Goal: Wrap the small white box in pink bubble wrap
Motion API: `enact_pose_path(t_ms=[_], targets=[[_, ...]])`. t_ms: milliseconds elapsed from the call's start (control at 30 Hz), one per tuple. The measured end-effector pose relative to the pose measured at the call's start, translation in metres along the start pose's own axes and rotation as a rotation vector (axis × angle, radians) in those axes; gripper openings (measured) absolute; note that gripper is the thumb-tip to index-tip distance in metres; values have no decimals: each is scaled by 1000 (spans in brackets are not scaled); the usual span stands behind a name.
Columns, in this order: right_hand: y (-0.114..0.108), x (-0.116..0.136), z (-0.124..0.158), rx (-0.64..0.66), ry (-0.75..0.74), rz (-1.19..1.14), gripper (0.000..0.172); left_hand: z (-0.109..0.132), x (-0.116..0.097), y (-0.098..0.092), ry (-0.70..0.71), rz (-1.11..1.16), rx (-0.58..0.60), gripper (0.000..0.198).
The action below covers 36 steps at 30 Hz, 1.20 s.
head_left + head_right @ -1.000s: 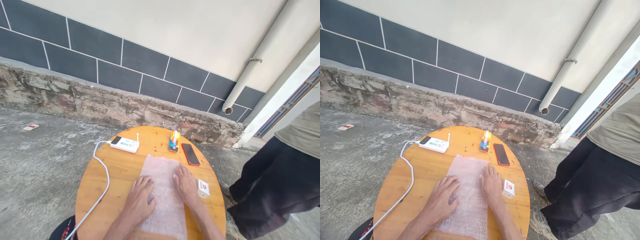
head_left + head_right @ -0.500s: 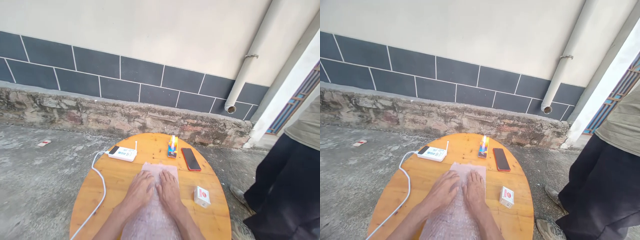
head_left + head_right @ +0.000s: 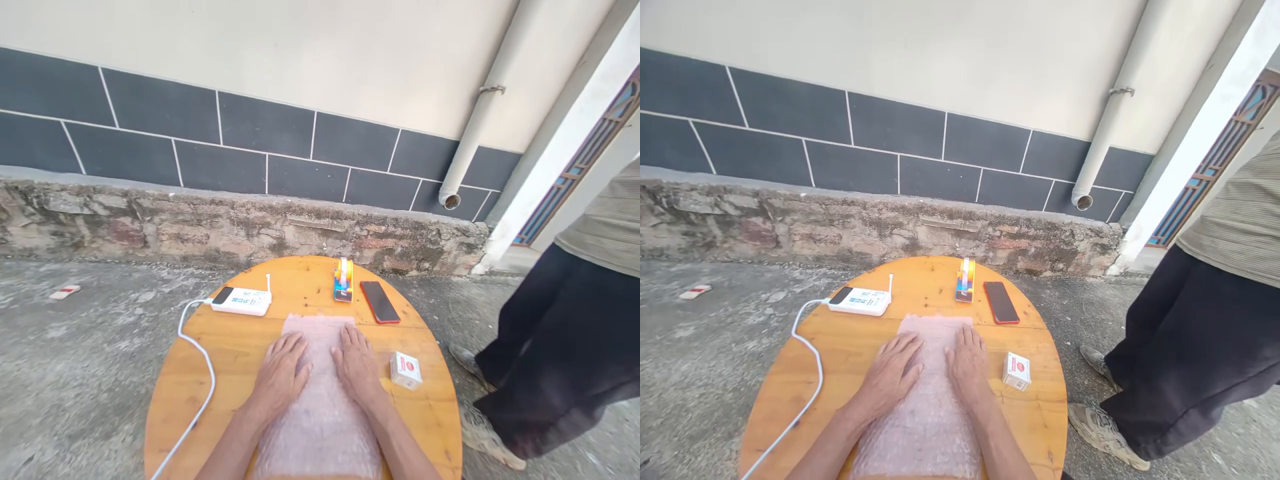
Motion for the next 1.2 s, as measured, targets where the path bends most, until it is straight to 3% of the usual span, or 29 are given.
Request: enact_pose_path(t_ms=[233,433,633,733,867,1033,1133,1200], targets=[[0,-11,-5,-7,21,53,45,2,0,-2,24,-4,-44,41],[-6,-25,-6,-6,71,15,44,0,2,1,25,-11,0,41],[-13,0,2,-11,-67,-5,40,0,3,1,22,-13,11,41],[-5,16,5,28,-179,-2,39,-1,3,2,30,-16,7,44],[4,20,5,38,-199,5,43,-2,4,2,16,-10,17,46],[6,17,8,-15,-245,1,42,6,-24,-16,-25,-57,25,41],[13,12,1,-45,-230,36,42,12,-51,-14,117,-101,151,33],[16,13,-2,-53,-235,42,42,22,-57,-8,151,-98,229,31]])
Point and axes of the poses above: each hand's wrist, its own z-axis away from the middle knuckle, its own y-axis out of the palm, x = y × z, the point moved 7 cm from there along -z, towards the middle knuckle, and after that the axes turned 10 degrees about x, right-handed, at the moved point
